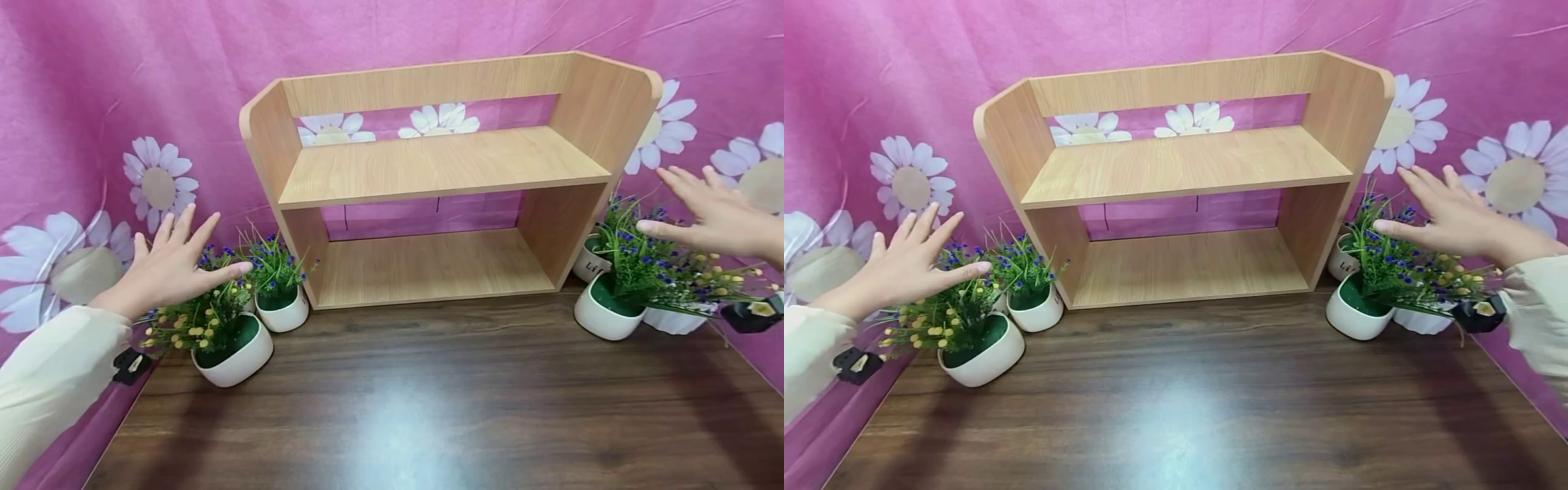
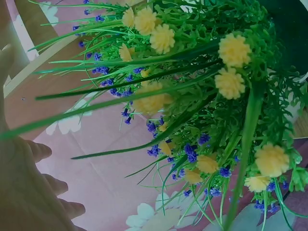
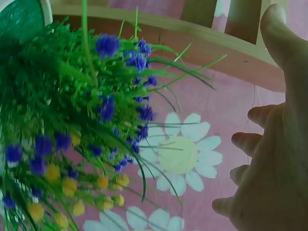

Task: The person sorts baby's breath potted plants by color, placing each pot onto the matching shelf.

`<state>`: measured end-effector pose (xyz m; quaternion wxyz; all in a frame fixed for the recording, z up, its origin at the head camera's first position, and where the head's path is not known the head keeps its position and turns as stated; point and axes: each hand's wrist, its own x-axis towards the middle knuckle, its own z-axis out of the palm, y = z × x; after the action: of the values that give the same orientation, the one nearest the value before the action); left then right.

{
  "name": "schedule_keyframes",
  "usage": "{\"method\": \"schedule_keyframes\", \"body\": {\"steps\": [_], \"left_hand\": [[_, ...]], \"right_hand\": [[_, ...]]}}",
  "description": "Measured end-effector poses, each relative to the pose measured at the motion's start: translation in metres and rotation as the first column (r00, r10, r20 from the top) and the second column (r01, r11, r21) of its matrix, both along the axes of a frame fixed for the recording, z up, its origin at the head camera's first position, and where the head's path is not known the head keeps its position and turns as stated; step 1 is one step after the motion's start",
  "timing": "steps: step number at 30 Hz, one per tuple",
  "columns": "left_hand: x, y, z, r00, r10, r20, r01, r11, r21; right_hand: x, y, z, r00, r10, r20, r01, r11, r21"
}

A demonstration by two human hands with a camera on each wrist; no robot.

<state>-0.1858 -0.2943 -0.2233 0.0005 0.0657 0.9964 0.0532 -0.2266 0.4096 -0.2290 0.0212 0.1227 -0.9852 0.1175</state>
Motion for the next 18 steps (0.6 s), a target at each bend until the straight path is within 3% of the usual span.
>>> {"method": "schedule_keyframes", "body": {"steps": [5, 9, 14, 18], "left_hand": [[0.004, -0.004, -0.001, 0.999, -0.001, -0.050, 0.003, 0.999, 0.037], [0.011, -0.009, -0.002, 0.996, 0.013, -0.093, -0.006, 0.997, 0.071], [0.020, -0.016, -0.007, 0.988, 0.019, -0.156, 0.002, 0.991, 0.131], [0.031, -0.019, -0.012, 0.978, 0.025, -0.205, 0.015, 0.981, 0.192]], "right_hand": [[-0.006, -0.010, -0.004, 1.000, 0.013, 0.004, -0.012, 0.984, -0.179], [-0.011, -0.025, -0.010, 1.000, 0.016, -0.023, -0.024, 0.927, -0.373], [-0.023, -0.051, -0.019, 0.992, 0.034, -0.122, -0.104, 0.763, -0.638], [-0.034, -0.068, -0.025, 0.980, 0.016, -0.199, -0.165, 0.627, -0.762]]}}
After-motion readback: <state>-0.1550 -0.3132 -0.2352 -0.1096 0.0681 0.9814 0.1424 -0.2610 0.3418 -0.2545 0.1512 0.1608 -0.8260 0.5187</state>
